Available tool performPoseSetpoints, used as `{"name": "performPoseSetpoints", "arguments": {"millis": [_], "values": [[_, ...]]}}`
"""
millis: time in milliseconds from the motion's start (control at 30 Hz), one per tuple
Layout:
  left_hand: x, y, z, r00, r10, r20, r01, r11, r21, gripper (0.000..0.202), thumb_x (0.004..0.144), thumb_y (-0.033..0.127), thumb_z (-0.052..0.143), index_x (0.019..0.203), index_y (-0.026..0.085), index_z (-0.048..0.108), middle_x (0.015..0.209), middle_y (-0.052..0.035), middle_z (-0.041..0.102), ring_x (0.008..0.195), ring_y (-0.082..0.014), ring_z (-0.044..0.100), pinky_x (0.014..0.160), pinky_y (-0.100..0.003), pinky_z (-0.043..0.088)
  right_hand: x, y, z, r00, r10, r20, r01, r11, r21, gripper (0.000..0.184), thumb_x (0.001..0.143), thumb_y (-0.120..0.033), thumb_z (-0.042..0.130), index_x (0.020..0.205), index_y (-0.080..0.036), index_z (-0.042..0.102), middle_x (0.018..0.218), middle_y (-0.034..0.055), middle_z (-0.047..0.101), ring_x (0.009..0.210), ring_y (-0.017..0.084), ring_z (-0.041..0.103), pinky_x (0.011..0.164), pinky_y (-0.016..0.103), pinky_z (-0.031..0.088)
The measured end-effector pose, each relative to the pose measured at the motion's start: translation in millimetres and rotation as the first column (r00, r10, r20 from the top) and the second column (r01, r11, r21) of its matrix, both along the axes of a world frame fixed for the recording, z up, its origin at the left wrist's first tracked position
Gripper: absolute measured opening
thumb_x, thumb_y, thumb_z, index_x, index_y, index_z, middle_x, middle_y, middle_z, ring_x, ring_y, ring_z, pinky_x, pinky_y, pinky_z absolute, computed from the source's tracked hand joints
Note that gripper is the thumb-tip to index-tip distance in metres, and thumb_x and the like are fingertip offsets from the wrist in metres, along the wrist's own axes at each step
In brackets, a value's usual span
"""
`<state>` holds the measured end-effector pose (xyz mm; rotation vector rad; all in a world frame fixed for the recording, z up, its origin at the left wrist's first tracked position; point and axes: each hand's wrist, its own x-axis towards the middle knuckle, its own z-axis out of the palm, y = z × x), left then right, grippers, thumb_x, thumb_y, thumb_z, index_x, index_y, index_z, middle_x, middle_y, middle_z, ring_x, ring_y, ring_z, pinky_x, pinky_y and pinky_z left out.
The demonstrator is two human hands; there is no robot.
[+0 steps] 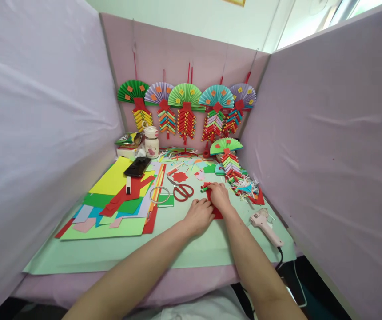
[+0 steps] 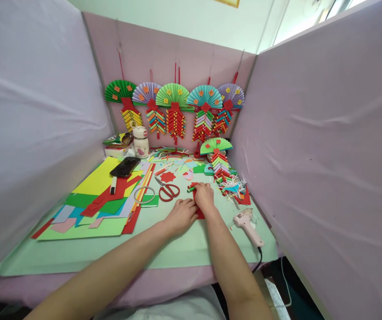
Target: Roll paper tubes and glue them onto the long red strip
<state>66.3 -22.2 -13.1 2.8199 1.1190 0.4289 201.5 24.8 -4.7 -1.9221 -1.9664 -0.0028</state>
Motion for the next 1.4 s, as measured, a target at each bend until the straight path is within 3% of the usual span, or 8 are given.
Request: {"name": "performPoseSetpoints", "arguments": {"millis": [133, 233, 333, 433, 667, 900, 1400], "values": [[0.4, -0.6, 2.1, 1.0, 0.009, 0.011, -0.01, 1.0, 0.008, 0.022, 0.091, 0.029, 0.041, 0.097, 0.019, 0.06, 0.105, -0.007, 0.062, 0.106, -0.0232, 0.049, 0.086, -0.041, 0.034, 2.0, 0.1, -0.1, 0.998, -0.04, -0.048, 0.045, 0.995, 0.094, 0.043, 0.086, -0.006, 0.035, 0.109, -0.023, 0.067, 0.112, 0.0036, 0.063, 0.1, 0.02, 0.047, 0.086, 0.028, 0.033], [-3.0, 5.9, 5.1, 0.993, 0.087, 0.08, -0.091, 0.995, 0.043, 0.023, 0.091, 0.027, 0.041, 0.096, 0.019, 0.061, 0.103, -0.007, 0.063, 0.103, -0.0223, 0.051, 0.086, -0.039, 0.034, 6.4, -1.3, 0.1, 0.991, -0.087, -0.101, 0.099, 0.988, 0.119, 0.041, 0.087, -0.008, 0.034, 0.107, -0.019, 0.068, 0.109, 0.0063, 0.064, 0.1, 0.019, 0.049, 0.088, 0.027, 0.033], [-10.4, 16.9, 7.1, 0.965, 0.232, 0.12, -0.239, 0.97, 0.048, 0.025, 0.091, 0.024, 0.041, 0.099, 0.019, 0.064, 0.104, -0.0083, 0.062, 0.103, -0.0233, 0.051, 0.087, -0.039, 0.035, 11.0, -4.8, 0.0, 0.983, -0.141, -0.116, 0.149, 0.987, 0.061, 0.037, 0.087, -0.011, 0.036, 0.105, -0.017, 0.068, 0.103, 0.0082, 0.064, 0.098, 0.018, 0.052, 0.086, 0.025, 0.034], [-17.2, 25.5, 5.7, 0.948, 0.302, 0.104, -0.308, 0.95, 0.045, 0.025, 0.09, 0.025, 0.043, 0.098, 0.021, 0.066, 0.108, -0.0087, 0.061, 0.106, -0.0247, 0.049, 0.088, -0.041, 0.034, 12.0, -10.4, 1.2, 0.983, -0.171, -0.069, 0.17, 0.985, -0.024, 0.033, 0.087, -0.014, 0.038, 0.099, -0.015, 0.069, 0.099, 0.0096, 0.064, 0.094, 0.018, 0.054, 0.083, 0.025, 0.035], [-11.2, 30.9, -3.0, 0.958, 0.282, 0.053, -0.285, 0.955, 0.076, 0.032, 0.09, 0.032, 0.044, 0.119, 0.024, 0.057, 0.128, -0.008, 0.055, 0.125, -0.0276, 0.036, 0.099, -0.049, 0.026, 3.1, -23.0, 6.9, 0.989, -0.137, 0.058, 0.142, 0.986, -0.09, 0.028, 0.088, -0.019, 0.041, 0.085, -0.015, 0.069, 0.1, 0.0114, 0.064, 0.095, 0.021, 0.054, 0.08, 0.028, 0.036], [-5.2, 34.0, -6.4, 0.971, 0.234, 0.038, -0.235, 0.972, 0.03, 0.037, 0.092, 0.028, 0.038, 0.127, 0.023, 0.05, 0.139, -0.0089, 0.047, 0.132, -0.0271, 0.032, 0.105, -0.051, 0.023, 3.3, -23.5, 4.9, 0.988, -0.129, 0.084, 0.137, 0.985, -0.104, 0.028, 0.088, -0.023, 0.041, 0.088, -0.017, 0.069, 0.104, 0.0108, 0.064, 0.095, 0.023, 0.054, 0.075, 0.03, 0.037], [-7.8, 34.6, -9.7, 0.966, 0.259, 0.009, -0.259, 0.966, -0.009, 0.038, 0.092, 0.029, 0.04, 0.128, 0.02, 0.048, 0.14, -0.0104, 0.046, 0.134, -0.0281, 0.03, 0.107, -0.053, 0.021, 7.8, -25.8, 7.4, 0.987, -0.09, 0.135, 0.108, 0.985, -0.133, 0.029, 0.085, -0.018, 0.042, 0.087, -0.02, 0.071, 0.102, 0.0103, 0.065, 0.093, 0.023, 0.055, 0.075, 0.032, 0.036]]}}
